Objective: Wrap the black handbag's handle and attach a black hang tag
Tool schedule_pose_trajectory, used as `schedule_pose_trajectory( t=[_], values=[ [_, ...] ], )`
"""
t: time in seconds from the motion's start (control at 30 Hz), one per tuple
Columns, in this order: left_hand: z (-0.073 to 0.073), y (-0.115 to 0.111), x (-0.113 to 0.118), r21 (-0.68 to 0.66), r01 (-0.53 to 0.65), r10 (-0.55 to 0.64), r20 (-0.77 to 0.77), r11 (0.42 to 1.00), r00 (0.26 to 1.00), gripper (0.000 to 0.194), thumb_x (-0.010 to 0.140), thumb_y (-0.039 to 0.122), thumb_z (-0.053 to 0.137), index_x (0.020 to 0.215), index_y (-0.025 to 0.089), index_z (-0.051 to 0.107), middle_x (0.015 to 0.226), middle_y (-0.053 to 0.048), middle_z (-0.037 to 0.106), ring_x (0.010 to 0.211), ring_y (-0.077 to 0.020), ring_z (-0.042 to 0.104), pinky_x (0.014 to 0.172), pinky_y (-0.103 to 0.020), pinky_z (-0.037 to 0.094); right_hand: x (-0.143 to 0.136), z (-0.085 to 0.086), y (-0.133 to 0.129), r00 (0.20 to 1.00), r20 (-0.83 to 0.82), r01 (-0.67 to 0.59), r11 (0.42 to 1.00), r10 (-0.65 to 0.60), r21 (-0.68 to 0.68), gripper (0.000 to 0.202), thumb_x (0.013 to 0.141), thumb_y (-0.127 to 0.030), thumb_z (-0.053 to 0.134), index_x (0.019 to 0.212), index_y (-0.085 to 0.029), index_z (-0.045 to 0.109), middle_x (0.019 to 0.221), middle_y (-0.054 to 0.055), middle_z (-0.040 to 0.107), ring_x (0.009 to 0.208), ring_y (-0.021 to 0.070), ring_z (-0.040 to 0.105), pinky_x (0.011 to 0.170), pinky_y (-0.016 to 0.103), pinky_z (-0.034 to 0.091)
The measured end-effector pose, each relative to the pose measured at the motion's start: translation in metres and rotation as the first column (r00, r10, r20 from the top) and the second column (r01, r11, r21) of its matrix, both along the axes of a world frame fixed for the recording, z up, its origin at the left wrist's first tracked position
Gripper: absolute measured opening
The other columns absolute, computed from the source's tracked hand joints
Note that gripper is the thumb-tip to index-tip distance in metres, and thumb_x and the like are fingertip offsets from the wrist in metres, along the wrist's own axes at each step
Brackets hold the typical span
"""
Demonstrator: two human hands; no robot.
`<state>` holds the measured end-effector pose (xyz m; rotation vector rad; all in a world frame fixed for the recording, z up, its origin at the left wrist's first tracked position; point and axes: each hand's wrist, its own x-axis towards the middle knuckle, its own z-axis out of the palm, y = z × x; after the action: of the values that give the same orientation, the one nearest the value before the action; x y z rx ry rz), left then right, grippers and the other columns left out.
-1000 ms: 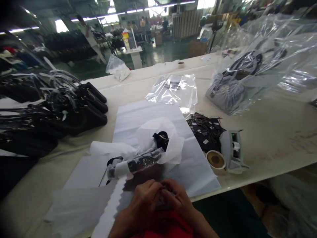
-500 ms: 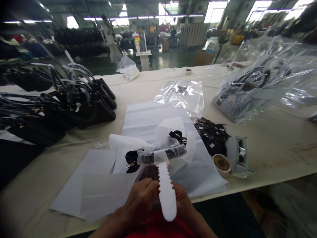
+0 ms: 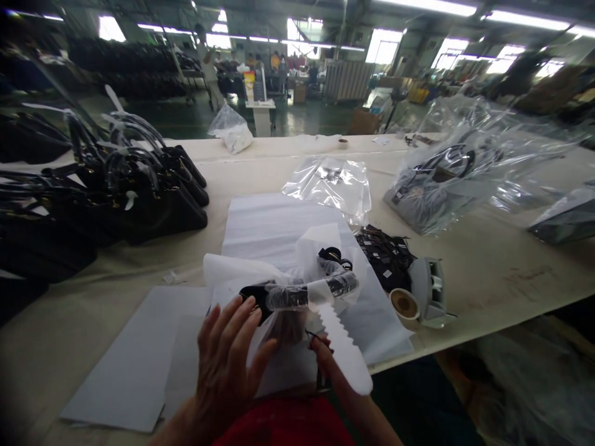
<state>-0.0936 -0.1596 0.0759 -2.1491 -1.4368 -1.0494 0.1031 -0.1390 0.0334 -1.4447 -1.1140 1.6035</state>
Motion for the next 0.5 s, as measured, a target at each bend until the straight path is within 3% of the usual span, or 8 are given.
schedule_pose_trajectory(
  t=[0.07,0.17,0.3,0.4,0.5],
  values=[
    [-0.011,0.003,-0.003,-0.089,-0.027,0.022,-0.048,0.996,0.999,0.034,0.082,0.012,0.053,0.115,0.004,0.050,0.098,-0.016,0.063,0.096,-0.0265,0.057,0.086,-0.042,0.044,-0.008,0.002,0.006,0.996,0.014,0.083,0.996,-0.083,0.032,0.047,0.067,-0.063,0.063,0.071,-0.015,0.062,0.042,-0.007,0.030,0.040,0.0079,0.025,0.041,0.023,0.017],
    [-0.044,0.003,0.008,-0.181,0.081,-0.110,-0.156,0.980,0.982,0.037,0.085,0.008,0.039,0.121,0.001,0.045,0.089,-0.015,0.065,0.072,-0.0202,0.060,0.062,-0.031,0.048,-0.025,0.002,0.017,0.985,-0.003,0.172,0.980,-0.173,0.103,0.040,0.069,-0.057,0.065,0.070,-0.018,0.059,0.045,-0.006,0.032,0.041,0.0079,0.024,0.040,0.023,0.015],
    [-0.081,0.002,0.032,-0.298,0.063,-0.127,-0.199,0.953,0.972,0.051,0.079,0.001,0.027,0.130,-0.003,0.032,0.101,-0.022,0.062,0.078,-0.0232,0.062,0.064,-0.034,0.051,-0.051,0.003,0.033,0.990,-0.038,0.138,0.974,-0.133,0.180,0.046,0.068,-0.056,0.062,0.047,-0.020,0.044,0.044,-0.005,0.031,0.043,0.0083,0.026,0.041,0.024,0.021],
    [-0.079,0.000,0.036,-0.409,0.151,-0.212,-0.106,0.900,0.972,0.050,0.078,0.004,0.031,0.128,0.001,0.037,0.111,-0.021,0.059,0.096,-0.0254,0.060,0.076,-0.036,0.052,-0.064,0.004,0.042,1.000,0.008,-0.007,0.988,0.006,0.156,0.050,0.066,-0.052,0.059,0.039,-0.020,0.032,0.041,-0.004,0.028,0.043,0.0077,0.024,0.043,0.024,0.021],
    [-0.053,-0.002,0.020,-0.389,0.267,-0.261,0.068,0.882,0.963,0.028,0.082,0.015,0.044,0.108,0.012,0.054,0.104,-0.014,0.062,0.092,-0.0250,0.059,0.075,-0.038,0.052,-0.068,0.005,0.050,0.991,0.104,-0.095,0.987,0.082,0.129,0.040,0.063,-0.042,0.056,0.038,-0.020,0.033,0.041,-0.004,0.029,0.044,0.0080,0.025,0.045,0.025,0.021]
  ],
)
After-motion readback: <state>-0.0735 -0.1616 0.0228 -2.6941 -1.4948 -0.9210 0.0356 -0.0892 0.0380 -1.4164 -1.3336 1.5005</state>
